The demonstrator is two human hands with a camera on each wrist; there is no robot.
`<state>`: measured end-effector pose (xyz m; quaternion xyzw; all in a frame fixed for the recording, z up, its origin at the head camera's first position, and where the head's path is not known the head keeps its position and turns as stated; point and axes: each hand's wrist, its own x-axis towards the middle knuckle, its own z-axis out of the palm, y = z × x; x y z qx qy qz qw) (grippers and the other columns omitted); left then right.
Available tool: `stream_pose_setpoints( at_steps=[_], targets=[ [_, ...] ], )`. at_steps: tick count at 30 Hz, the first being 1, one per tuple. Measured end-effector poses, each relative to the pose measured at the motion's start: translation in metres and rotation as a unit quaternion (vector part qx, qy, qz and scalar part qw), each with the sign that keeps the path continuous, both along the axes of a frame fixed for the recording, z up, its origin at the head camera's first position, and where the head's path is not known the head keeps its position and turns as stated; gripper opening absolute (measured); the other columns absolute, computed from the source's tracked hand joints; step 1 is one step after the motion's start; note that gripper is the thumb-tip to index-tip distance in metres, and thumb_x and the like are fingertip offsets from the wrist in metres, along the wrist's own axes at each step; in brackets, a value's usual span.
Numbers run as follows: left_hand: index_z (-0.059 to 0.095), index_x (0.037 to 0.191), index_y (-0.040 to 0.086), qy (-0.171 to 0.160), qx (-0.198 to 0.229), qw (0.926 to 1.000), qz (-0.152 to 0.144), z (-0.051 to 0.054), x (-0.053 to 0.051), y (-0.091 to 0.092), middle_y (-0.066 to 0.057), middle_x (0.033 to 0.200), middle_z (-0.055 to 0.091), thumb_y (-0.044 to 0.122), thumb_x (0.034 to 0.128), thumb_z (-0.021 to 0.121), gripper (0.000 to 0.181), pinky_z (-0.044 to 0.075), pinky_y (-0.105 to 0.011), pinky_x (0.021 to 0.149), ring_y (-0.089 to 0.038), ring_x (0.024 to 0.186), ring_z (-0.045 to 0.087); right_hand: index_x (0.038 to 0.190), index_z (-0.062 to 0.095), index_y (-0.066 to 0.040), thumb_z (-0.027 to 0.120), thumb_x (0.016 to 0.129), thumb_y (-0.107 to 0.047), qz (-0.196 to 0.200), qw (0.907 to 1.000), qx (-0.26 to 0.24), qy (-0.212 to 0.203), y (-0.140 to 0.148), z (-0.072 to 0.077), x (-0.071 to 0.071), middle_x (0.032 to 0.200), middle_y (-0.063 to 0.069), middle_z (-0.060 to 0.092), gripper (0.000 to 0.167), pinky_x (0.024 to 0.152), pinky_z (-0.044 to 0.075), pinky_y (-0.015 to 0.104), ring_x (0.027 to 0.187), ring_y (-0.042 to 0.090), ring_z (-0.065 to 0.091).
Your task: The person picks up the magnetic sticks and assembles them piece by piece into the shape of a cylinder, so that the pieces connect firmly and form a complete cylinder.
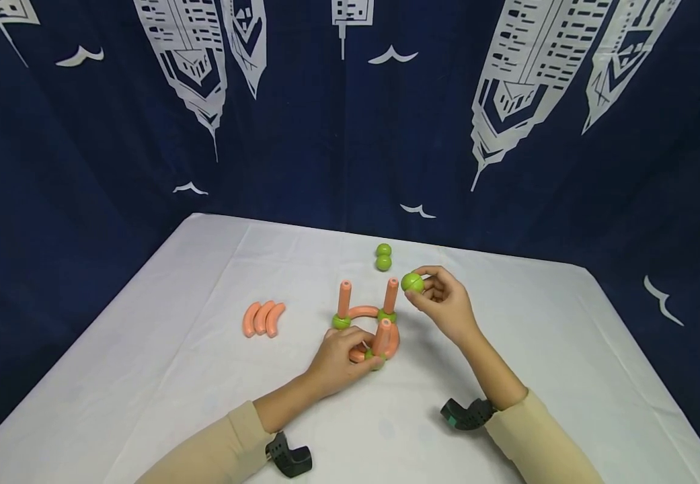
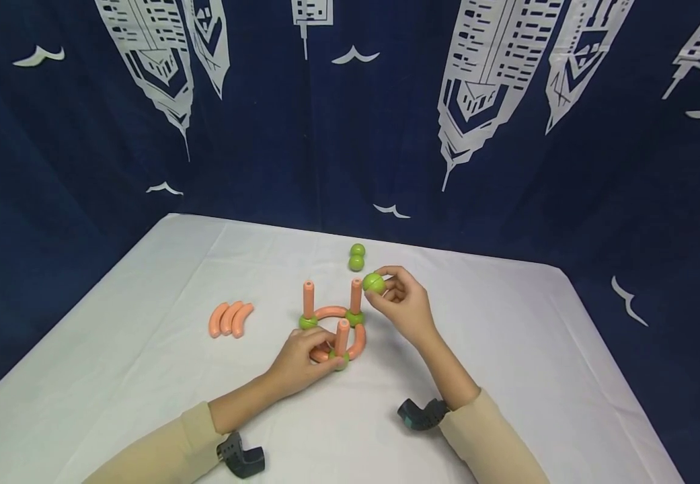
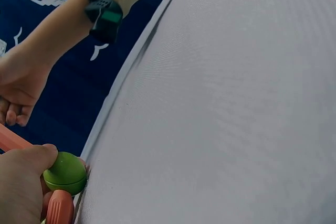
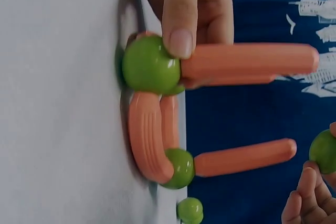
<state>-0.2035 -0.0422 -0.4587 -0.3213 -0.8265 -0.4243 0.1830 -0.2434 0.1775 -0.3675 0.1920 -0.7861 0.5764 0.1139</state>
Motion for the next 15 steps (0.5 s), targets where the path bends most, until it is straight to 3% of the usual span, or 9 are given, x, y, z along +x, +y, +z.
stream_pose_setpoints(
  at_steps=[7,15],
  targets=[
    [0.070,0.095,0.012,0.002,0.000,1.0000,-0.002,0.000,-0.001,0.000,0.005,0.088,0.067,0.025,0.0792,0.081,0.023,0.039,-0.034,0.078,-0.006,0.079,0.061,0.111,0.062,0.007,0.071,0.082,0.008,0.069,0.9966,0.006,0.045,-0.007,0.003,0.021,0.080,0.003,0.063,0.031,0.058,0.046,0.019,0.064,0.011,0.054],
    [0.070,0.095,0.013,-0.007,0.001,1.0000,-0.003,0.001,-0.001,0.000,0.007,0.089,0.067,0.024,0.0778,0.083,0.024,0.037,-0.032,0.077,-0.004,0.079,0.060,0.110,0.065,0.004,0.073,0.080,0.007,0.091,0.9938,0.029,0.056,-0.014,0.003,0.034,0.080,0.006,0.062,0.032,0.060,0.046,0.022,0.065,0.012,0.053]
  ],
)
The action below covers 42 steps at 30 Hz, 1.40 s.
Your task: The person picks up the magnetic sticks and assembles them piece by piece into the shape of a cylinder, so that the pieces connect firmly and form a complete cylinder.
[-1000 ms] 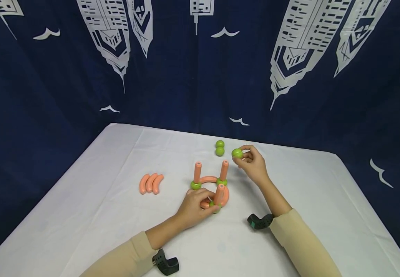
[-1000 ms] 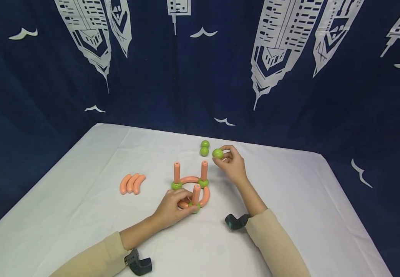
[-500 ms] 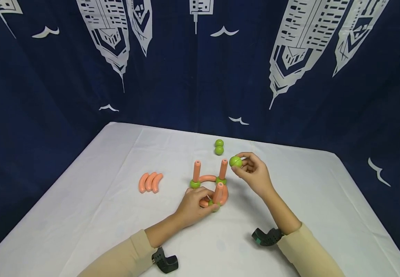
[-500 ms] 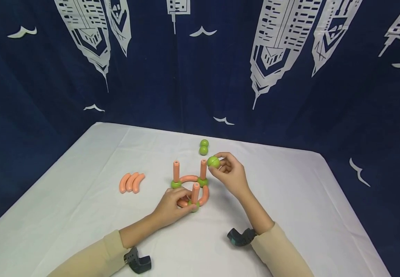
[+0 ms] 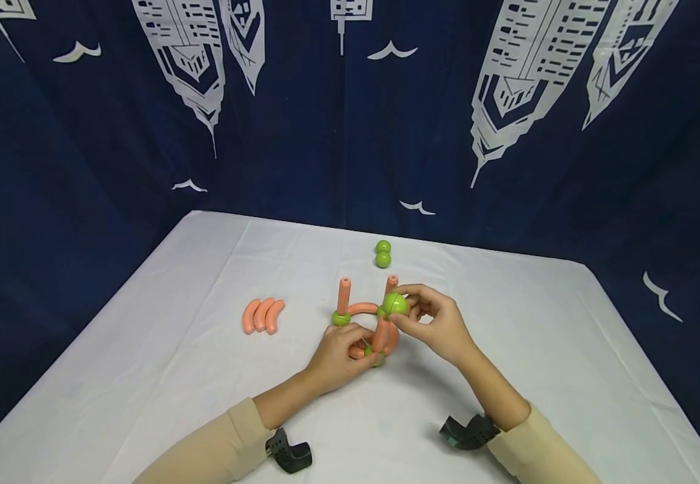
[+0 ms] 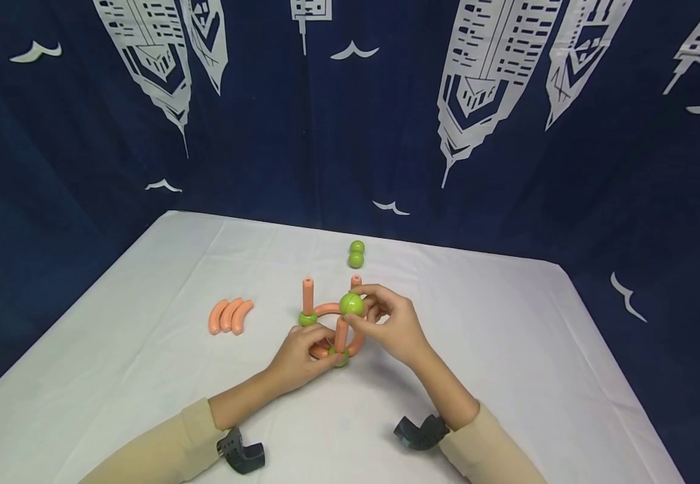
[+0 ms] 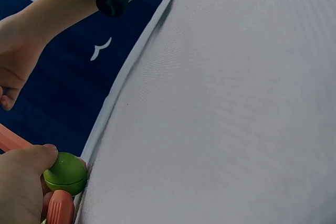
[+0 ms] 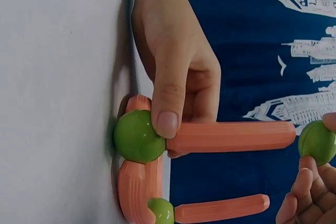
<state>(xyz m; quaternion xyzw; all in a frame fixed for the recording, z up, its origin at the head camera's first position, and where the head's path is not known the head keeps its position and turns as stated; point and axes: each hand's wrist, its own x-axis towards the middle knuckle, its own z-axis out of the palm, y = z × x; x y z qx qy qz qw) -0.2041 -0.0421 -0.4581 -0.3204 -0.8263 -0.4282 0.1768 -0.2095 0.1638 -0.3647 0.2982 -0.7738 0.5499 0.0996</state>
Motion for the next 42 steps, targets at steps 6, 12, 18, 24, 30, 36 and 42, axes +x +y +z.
stream_pose_setpoints(
  at_steps=[6,12,18,24,30,36,42],
  targets=[
    [0.070,0.095,0.013,0.004,0.002,1.0000,0.001,-0.001,0.000,0.000,0.007,0.086,0.066,0.023,0.0784,0.082,0.023,0.038,-0.034,0.079,-0.004,0.078,0.059,0.109,0.066,0.002,0.075,0.078,0.009,-0.001,0.9999,0.012,0.011,-0.005,-0.002,0.003,0.077,0.005,0.061,0.033,0.058,0.044,0.023,0.063,0.010,0.052],
    [0.070,0.095,0.014,-0.002,0.004,1.0000,0.000,-0.001,0.000,0.000,0.008,0.086,0.066,0.023,0.0790,0.082,0.022,0.038,-0.036,0.081,-0.002,0.078,0.057,0.107,0.064,0.007,0.072,0.075,0.016,-0.006,0.9995,0.019,0.023,-0.009,-0.004,0.004,0.073,0.006,0.058,0.035,0.056,0.043,0.024,0.060,0.011,0.050],
    [0.071,0.096,0.014,0.007,0.001,1.0000,0.002,-0.002,-0.001,0.000,0.007,0.087,0.067,0.024,0.0791,0.082,0.023,0.040,-0.036,0.081,-0.003,0.079,0.060,0.110,0.064,0.003,0.074,0.077,0.011,0.005,0.9998,0.004,0.017,-0.011,-0.004,0.008,0.076,0.002,0.061,0.035,0.057,0.044,0.023,0.062,0.011,0.052],
    [0.071,0.097,0.014,0.019,-0.003,0.9998,-0.002,-0.004,-0.002,-0.001,0.006,0.085,0.066,0.024,0.0783,0.082,0.024,0.040,-0.035,0.079,-0.005,0.078,0.059,0.112,0.065,-0.001,0.075,0.079,0.006,0.012,0.9997,0.001,0.019,-0.013,-0.007,0.009,0.076,0.002,0.061,0.034,0.060,0.045,0.025,0.063,0.012,0.053],
    [0.071,0.094,0.014,0.031,-0.005,0.9995,-0.002,-0.002,-0.001,0.000,0.005,0.083,0.065,0.024,0.0775,0.083,0.023,0.040,-0.035,0.077,-0.005,0.077,0.058,0.109,0.063,0.007,0.058,0.091,0.001,0.018,0.9977,-0.052,0.040,-0.011,-0.011,0.004,0.076,0.007,0.061,0.019,0.060,0.047,0.024,0.062,0.013,0.054],
    [0.071,0.096,0.013,0.009,-0.012,0.9999,0.002,0.000,0.001,-0.001,0.005,0.091,0.068,0.025,0.0787,0.082,0.023,0.039,-0.034,0.079,-0.006,0.081,0.062,0.100,0.062,0.011,0.041,0.096,0.000,-0.085,0.9910,-0.099,-0.030,-0.003,-0.025,-0.012,0.077,0.018,0.059,0.024,0.061,0.049,0.022,0.062,0.016,0.056],
    [0.071,0.097,0.012,0.014,-0.008,0.9999,0.000,-0.001,0.000,-0.001,0.004,0.089,0.067,0.024,0.0785,0.082,0.024,0.041,-0.036,0.081,-0.007,0.081,0.063,0.108,0.063,0.004,0.063,0.088,-0.004,-0.167,0.9792,0.011,-0.115,0.000,-0.052,-0.033,0.092,0.012,0.062,0.021,0.070,0.045,0.021,0.083,0.016,0.056]
  ],
)
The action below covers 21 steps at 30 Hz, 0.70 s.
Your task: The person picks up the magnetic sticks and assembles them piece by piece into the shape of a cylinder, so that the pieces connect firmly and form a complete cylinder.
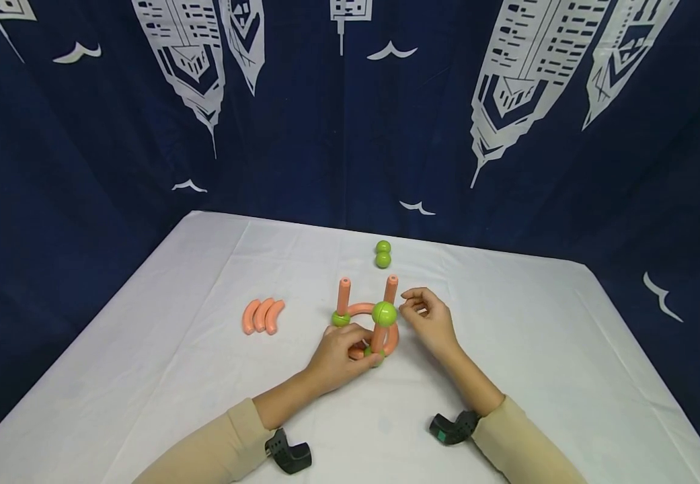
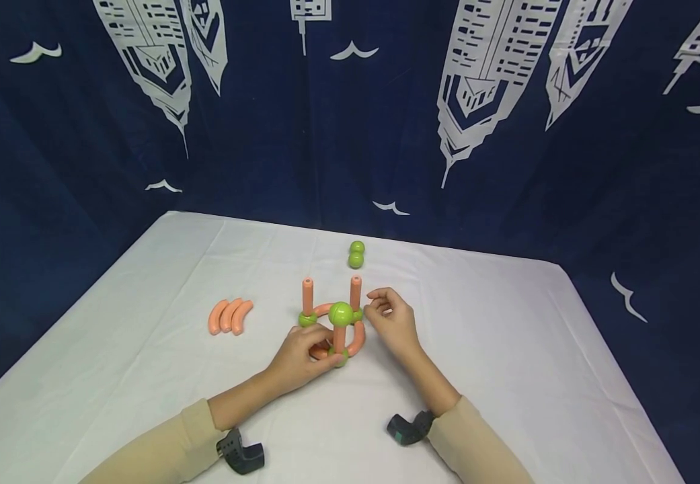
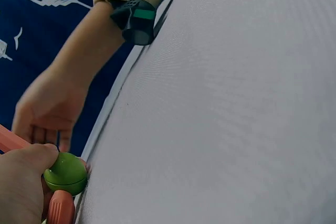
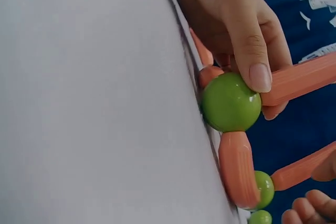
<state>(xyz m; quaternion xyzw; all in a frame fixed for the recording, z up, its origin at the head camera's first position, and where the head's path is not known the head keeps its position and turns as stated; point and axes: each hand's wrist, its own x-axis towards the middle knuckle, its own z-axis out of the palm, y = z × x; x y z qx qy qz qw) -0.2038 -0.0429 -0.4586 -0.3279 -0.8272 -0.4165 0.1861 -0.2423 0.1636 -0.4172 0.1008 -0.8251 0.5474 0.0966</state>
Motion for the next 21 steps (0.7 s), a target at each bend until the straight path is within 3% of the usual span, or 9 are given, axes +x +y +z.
stream_pose_setpoints(
  at_steps=[7,15,21],
  targets=[
    [0.071,0.096,0.012,0.014,0.005,0.9999,-0.003,-0.001,-0.001,0.000,0.004,0.087,0.066,0.023,0.0792,0.081,0.023,0.040,-0.036,0.079,-0.007,0.079,0.061,0.112,0.064,0.000,0.073,0.079,-0.011,0.028,0.9975,0.063,-0.015,-0.010,-0.019,-0.014,0.102,0.012,0.061,0.036,0.079,0.046,0.034,0.096,0.026,0.057],
    [0.071,0.096,0.012,0.011,-0.001,0.9999,0.001,-0.001,0.000,0.000,0.005,0.088,0.066,0.025,0.0803,0.080,0.022,0.038,-0.035,0.078,-0.006,0.078,0.057,0.106,0.068,0.001,0.072,0.080,-0.009,0.042,0.9950,0.090,0.002,-0.015,-0.024,-0.019,0.100,0.011,0.063,0.028,0.085,0.048,0.043,0.094,0.026,0.058],
    [0.071,0.100,0.011,0.014,-0.003,0.9999,0.010,-0.002,0.000,0.000,0.004,0.089,0.067,0.023,0.0795,0.080,0.025,0.038,-0.036,0.080,-0.008,0.082,0.059,0.105,0.069,0.000,0.069,0.079,-0.007,0.031,0.9948,0.097,-0.003,-0.012,-0.027,-0.019,0.104,0.011,0.064,0.028,0.088,0.049,0.045,0.098,0.028,0.059]
  ],
)
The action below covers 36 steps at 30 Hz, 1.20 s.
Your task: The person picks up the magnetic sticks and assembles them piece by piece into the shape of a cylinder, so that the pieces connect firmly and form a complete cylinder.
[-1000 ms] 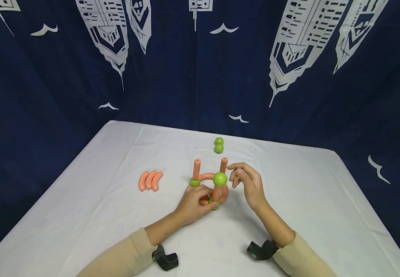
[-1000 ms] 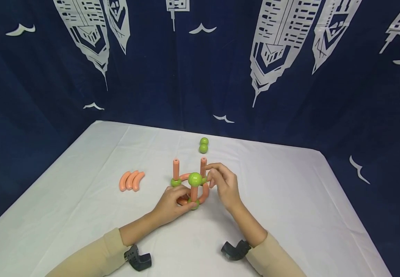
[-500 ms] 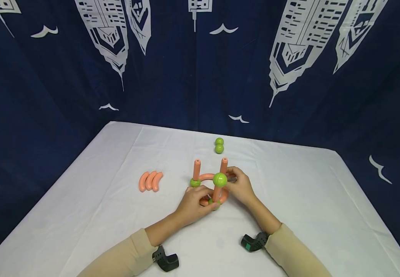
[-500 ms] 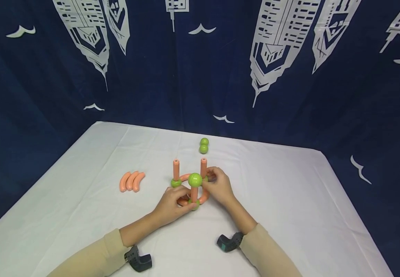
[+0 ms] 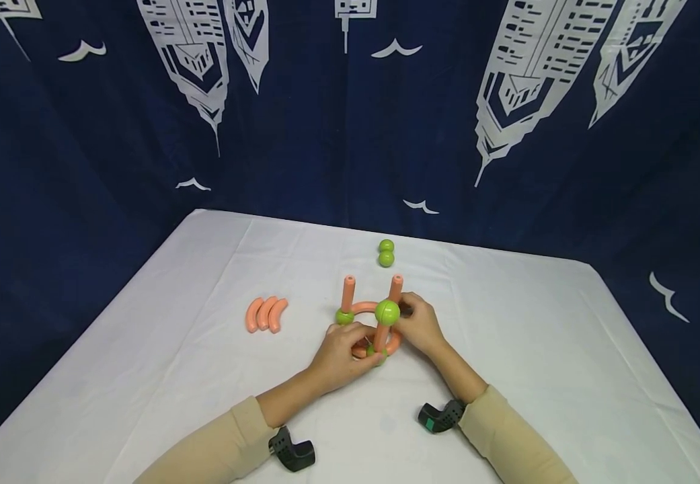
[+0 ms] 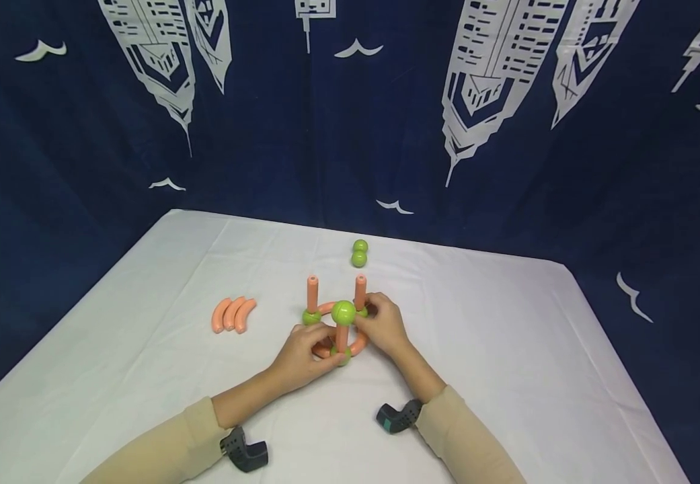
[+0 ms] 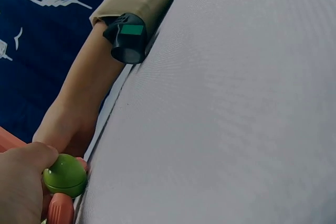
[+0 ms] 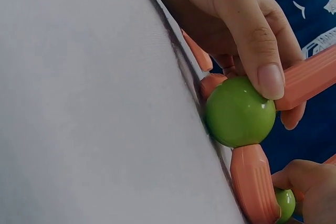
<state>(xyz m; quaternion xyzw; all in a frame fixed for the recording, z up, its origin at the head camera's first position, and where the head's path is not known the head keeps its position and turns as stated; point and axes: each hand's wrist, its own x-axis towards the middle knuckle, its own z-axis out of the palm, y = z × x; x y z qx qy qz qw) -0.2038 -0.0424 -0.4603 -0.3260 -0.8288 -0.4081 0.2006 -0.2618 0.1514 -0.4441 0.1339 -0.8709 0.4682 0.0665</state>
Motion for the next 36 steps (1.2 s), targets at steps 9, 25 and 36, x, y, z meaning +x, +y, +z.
stream_pose_setpoints(
  at_steps=[9,25,36],
  targets=[
    [0.071,0.098,0.015,-0.002,0.010,0.9992,0.040,0.002,-0.001,-0.001,0.006,0.086,0.066,0.019,0.0769,0.079,0.023,0.038,-0.031,0.073,-0.012,0.084,0.053,0.103,0.069,0.002,0.074,0.079,-0.012,-0.022,0.9997,-0.003,0.004,0.008,0.000,0.002,0.100,0.012,0.065,0.028,0.081,0.051,0.036,0.095,0.026,0.060],
    [0.069,0.102,0.004,-0.046,0.054,0.9894,0.127,0.001,-0.005,-0.002,-0.003,0.088,0.058,0.012,0.0754,0.072,0.028,0.041,-0.038,0.076,-0.019,0.081,0.053,0.102,0.069,0.002,0.079,0.080,-0.013,-0.021,0.9997,-0.004,0.005,0.019,0.001,0.011,0.093,0.010,0.064,0.029,0.070,0.048,0.023,0.083,0.022,0.059],
    [0.067,0.108,-0.001,-0.114,0.103,0.9755,0.157,-0.001,-0.016,-0.014,-0.008,0.101,0.057,0.008,0.0808,0.069,0.028,0.047,-0.038,0.086,-0.022,0.092,0.059,0.097,0.068,0.000,0.081,0.076,-0.010,-0.012,0.9997,-0.021,0.002,0.014,-0.001,0.017,0.087,0.007,0.065,0.027,0.064,0.047,0.022,0.074,0.016,0.058]
  ],
)
